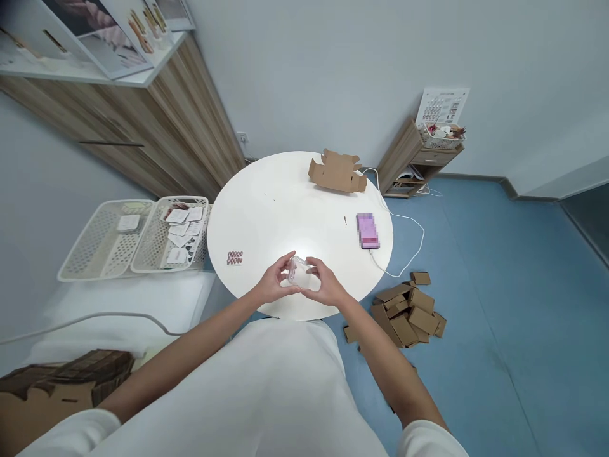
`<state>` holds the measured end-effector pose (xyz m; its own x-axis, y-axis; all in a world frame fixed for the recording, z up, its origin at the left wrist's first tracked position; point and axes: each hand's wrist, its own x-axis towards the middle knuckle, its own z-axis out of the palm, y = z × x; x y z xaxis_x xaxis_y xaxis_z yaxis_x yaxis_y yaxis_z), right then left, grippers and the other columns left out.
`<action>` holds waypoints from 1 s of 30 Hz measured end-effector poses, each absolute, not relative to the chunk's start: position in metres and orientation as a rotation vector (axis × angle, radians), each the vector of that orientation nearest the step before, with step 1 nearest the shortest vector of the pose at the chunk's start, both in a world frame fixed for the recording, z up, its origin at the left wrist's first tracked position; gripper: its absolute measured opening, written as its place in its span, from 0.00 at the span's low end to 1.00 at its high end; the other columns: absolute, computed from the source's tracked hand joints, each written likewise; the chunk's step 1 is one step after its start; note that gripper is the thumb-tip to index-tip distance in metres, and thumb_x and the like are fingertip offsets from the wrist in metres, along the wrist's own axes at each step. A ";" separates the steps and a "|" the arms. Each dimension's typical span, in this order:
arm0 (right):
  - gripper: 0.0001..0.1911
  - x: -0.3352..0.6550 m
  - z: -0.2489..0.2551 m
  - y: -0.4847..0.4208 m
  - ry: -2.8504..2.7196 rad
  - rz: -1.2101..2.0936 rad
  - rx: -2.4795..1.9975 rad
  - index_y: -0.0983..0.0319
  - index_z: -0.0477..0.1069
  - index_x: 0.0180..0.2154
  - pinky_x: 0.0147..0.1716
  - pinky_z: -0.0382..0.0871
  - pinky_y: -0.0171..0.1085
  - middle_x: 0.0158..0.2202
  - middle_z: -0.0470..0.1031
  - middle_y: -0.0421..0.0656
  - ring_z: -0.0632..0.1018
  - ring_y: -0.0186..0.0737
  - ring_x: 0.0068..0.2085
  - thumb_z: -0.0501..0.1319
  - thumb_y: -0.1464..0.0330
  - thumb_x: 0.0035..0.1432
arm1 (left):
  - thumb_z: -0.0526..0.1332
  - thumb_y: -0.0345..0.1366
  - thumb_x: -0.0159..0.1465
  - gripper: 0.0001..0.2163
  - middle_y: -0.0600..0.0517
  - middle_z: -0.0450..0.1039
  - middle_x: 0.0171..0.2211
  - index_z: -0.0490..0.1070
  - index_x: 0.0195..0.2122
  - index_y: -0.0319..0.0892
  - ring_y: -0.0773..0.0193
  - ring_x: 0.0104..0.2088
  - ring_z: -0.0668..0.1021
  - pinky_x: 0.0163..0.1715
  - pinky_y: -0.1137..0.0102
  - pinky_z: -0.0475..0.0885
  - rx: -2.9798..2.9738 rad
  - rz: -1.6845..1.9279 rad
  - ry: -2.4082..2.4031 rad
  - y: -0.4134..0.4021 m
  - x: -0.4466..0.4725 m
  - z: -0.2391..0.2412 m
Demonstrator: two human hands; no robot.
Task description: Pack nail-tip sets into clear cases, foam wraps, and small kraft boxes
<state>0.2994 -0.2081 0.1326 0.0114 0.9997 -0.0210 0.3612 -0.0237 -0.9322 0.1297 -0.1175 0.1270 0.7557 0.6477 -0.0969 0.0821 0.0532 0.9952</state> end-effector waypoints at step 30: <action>0.28 0.323 0.138 -0.199 -1.310 0.970 -1.368 0.56 0.64 0.44 0.46 0.68 0.45 0.52 0.61 0.49 0.68 0.46 0.51 0.68 0.61 0.39 | 0.72 0.33 0.40 0.38 0.44 0.65 0.46 0.59 0.53 0.45 0.56 0.46 0.71 0.44 0.61 0.68 1.246 0.488 0.578 -0.113 0.158 0.137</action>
